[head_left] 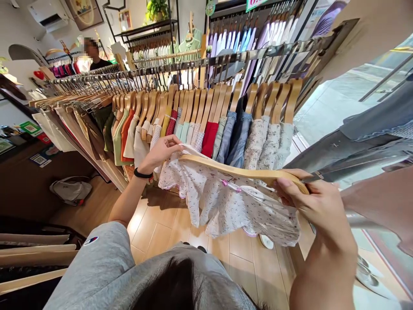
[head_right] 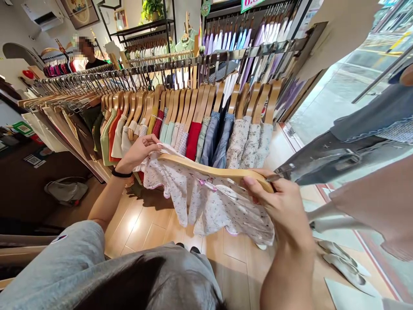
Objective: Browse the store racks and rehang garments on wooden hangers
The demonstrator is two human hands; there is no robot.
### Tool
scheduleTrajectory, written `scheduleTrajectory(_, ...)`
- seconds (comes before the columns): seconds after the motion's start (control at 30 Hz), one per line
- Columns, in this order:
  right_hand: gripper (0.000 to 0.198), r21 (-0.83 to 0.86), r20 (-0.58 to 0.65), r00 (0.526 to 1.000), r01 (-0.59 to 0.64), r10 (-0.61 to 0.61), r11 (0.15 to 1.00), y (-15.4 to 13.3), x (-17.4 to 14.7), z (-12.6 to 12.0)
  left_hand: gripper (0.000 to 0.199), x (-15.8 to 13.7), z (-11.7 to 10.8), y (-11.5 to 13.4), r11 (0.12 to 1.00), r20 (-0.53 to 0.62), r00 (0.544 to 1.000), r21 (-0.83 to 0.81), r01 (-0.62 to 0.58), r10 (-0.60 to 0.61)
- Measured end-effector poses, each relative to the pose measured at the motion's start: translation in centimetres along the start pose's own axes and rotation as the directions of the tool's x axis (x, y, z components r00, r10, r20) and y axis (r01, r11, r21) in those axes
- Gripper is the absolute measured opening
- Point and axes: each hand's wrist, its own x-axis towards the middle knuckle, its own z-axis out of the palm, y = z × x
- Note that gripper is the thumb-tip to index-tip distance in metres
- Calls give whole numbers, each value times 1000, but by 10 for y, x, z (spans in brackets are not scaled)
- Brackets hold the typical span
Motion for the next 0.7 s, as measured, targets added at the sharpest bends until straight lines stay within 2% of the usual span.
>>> scheduleTrajectory(0.1,41,71,-46,997,-58,62,996,0,-2,3,21,-3,-4,3,998,8,1000,67,-12,12)
scheduleTrajectory(0.37,44,36,-99,989,-107,110,994,-9,-4,6,25,-12,-9,3,995,44,998,95,-38,34)
scheduleTrajectory(0.47,41,-7,-84,994,-65,64,998,-12,-3,5,26,-14,-10,0,996,71,997,87,-36,30)
scheduleTrajectory(0.57,49,-69,-75,997,-22,16,997,-12,-4,1,24,-18,-12,-4,994,107,993,96,-55,45)
scheduleTrajectory(0.7,62,-286,-75,995,40,-63,957,-12,-10,-7,15,-23,-12,-5,952,56,993,281,-118,106)
